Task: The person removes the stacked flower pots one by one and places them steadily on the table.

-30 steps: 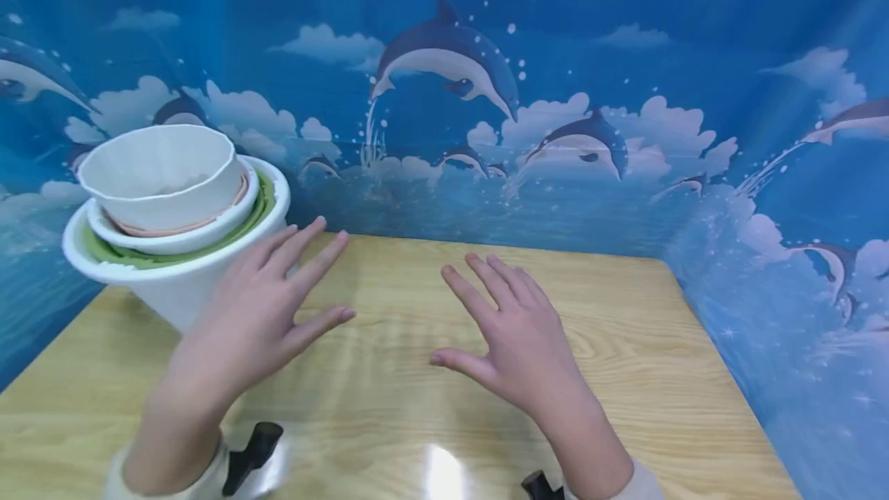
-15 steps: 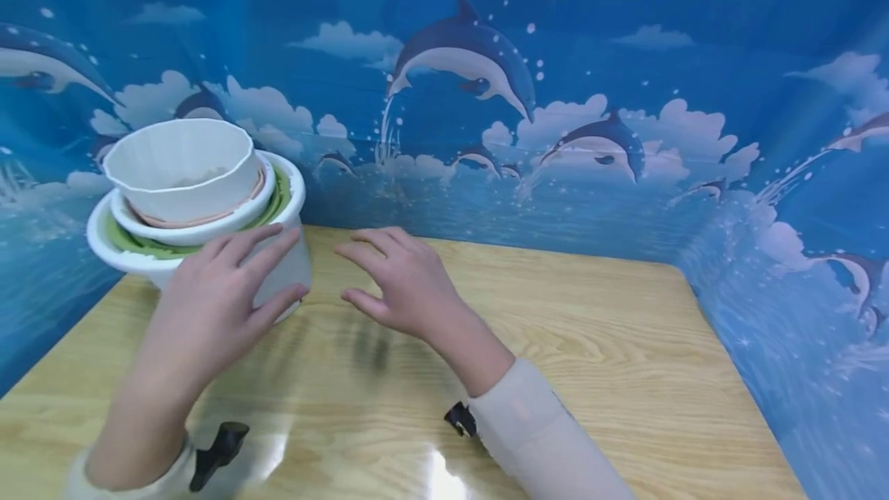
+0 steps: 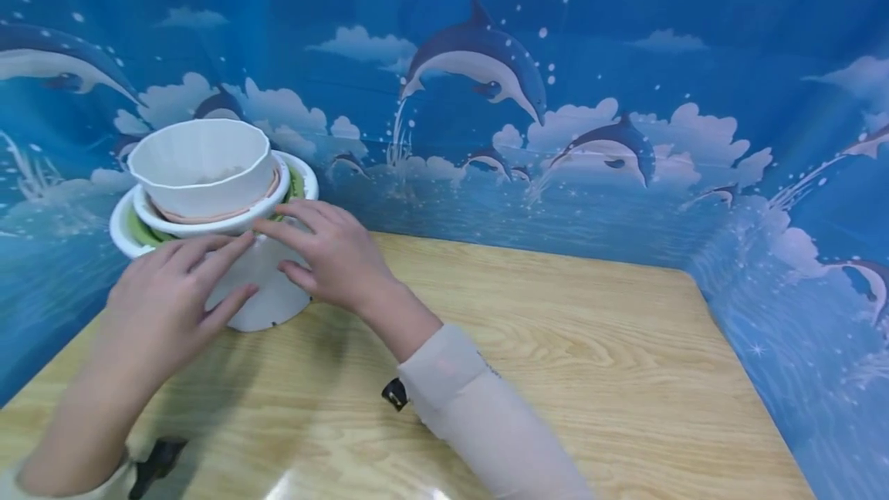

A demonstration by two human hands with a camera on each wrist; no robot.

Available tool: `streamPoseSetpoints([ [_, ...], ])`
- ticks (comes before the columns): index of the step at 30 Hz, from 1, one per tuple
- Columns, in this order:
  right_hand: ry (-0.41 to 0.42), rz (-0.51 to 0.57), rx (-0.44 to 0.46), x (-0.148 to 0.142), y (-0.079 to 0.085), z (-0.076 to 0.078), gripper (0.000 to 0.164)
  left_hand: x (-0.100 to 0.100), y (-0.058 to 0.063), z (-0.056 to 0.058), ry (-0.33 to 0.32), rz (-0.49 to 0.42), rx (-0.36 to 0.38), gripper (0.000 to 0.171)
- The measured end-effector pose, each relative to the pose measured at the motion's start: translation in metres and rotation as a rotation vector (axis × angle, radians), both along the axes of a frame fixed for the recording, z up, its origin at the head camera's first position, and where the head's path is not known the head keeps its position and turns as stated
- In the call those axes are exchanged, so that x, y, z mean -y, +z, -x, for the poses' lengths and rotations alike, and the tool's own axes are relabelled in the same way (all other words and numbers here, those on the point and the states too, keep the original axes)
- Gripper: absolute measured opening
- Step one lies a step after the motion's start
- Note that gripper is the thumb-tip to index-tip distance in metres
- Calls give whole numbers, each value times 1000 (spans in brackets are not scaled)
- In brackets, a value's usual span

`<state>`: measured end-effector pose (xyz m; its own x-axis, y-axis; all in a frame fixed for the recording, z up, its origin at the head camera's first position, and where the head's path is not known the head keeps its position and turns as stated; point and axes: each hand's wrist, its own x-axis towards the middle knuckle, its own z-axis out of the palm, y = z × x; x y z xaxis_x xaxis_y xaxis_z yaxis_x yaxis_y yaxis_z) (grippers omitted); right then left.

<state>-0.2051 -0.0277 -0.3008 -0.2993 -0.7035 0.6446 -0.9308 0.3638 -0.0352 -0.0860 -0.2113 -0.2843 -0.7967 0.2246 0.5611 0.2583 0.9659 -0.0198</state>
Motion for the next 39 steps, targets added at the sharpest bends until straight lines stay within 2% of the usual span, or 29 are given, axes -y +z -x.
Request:
streamPoseSetpoints([
  [6,8,-20,45,8,-7,-3,50,9,-1,3,-4,-28,-43,55],
  [14,13,5,6,4,-11,1,50,15,-4,7,-28,-86,-104,42],
  [23,-16,81,13,-13,-12,2,28,17,-4,6,-35,-109,-122,35],
  [27,-14,111,15,-26,-12,0,21,18,-5,3,-83,-126,-126,36],
  [32,-25,128,14,-44,-13,-6,17,17,-9,1,-207,-129,-142,35],
  [35,-25,147,19,-55,-15,-11,16,15,-11,1,-259,-139,-163,31],
  [39,-20,180,25,-69,-20,-19,15,13,-13,-1,-271,-150,-167,50],
])
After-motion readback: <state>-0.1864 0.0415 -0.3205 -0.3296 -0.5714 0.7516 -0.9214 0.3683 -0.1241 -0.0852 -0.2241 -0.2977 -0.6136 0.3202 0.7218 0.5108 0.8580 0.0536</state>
